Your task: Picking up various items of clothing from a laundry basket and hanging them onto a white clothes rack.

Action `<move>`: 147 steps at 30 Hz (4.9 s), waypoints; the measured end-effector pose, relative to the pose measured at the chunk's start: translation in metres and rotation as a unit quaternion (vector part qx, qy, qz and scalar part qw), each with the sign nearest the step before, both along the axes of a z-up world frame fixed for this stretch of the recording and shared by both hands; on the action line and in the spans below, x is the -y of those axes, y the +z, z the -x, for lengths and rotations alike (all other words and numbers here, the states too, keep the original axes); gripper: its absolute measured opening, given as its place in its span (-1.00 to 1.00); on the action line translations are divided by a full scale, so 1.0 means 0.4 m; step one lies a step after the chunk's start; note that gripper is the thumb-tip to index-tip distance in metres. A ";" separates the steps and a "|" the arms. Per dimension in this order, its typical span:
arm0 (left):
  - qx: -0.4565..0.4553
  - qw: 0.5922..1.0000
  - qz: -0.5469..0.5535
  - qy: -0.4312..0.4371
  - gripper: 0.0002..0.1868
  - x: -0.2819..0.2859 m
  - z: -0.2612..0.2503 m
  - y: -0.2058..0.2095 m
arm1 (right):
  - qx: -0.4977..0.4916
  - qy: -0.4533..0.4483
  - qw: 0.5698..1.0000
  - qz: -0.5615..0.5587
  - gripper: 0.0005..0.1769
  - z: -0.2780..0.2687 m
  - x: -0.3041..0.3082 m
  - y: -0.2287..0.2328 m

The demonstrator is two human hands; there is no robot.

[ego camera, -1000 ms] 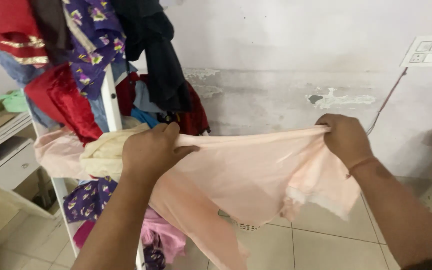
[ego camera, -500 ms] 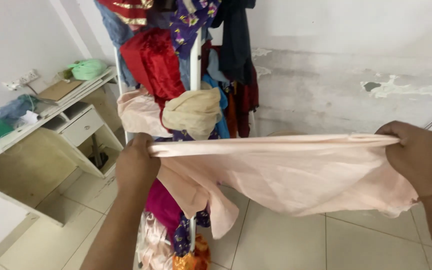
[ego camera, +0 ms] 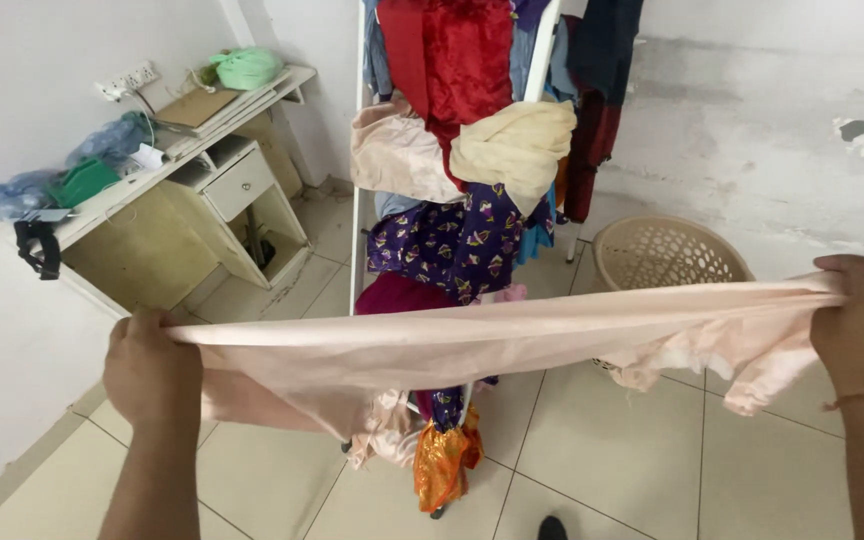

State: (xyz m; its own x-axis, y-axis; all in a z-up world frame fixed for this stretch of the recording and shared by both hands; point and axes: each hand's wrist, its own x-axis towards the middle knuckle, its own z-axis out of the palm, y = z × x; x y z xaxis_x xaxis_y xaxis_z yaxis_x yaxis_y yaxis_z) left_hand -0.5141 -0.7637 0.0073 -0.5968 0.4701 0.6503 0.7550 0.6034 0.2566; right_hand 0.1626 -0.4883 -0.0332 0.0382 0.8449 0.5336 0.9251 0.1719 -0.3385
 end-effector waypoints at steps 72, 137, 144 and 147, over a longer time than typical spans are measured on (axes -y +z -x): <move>0.286 0.562 0.096 -0.770 -0.20 0.125 0.097 -0.440 | -0.139 0.350 0.869 0.322 -0.84 1.114 0.792 -0.296; 0.373 0.526 0.470 -0.603 -0.60 0.055 0.481 -1.350 | -0.209 0.237 0.846 0.429 -0.62 1.585 0.722 -1.001; 0.636 0.565 0.291 -0.437 -0.51 0.109 0.493 -1.551 | -0.275 -0.058 0.848 0.449 -0.68 1.435 0.715 -1.168; 0.681 0.542 0.301 -0.391 -0.50 0.097 0.435 -1.524 | -0.558 -0.098 0.708 0.421 -0.55 1.418 0.706 -1.186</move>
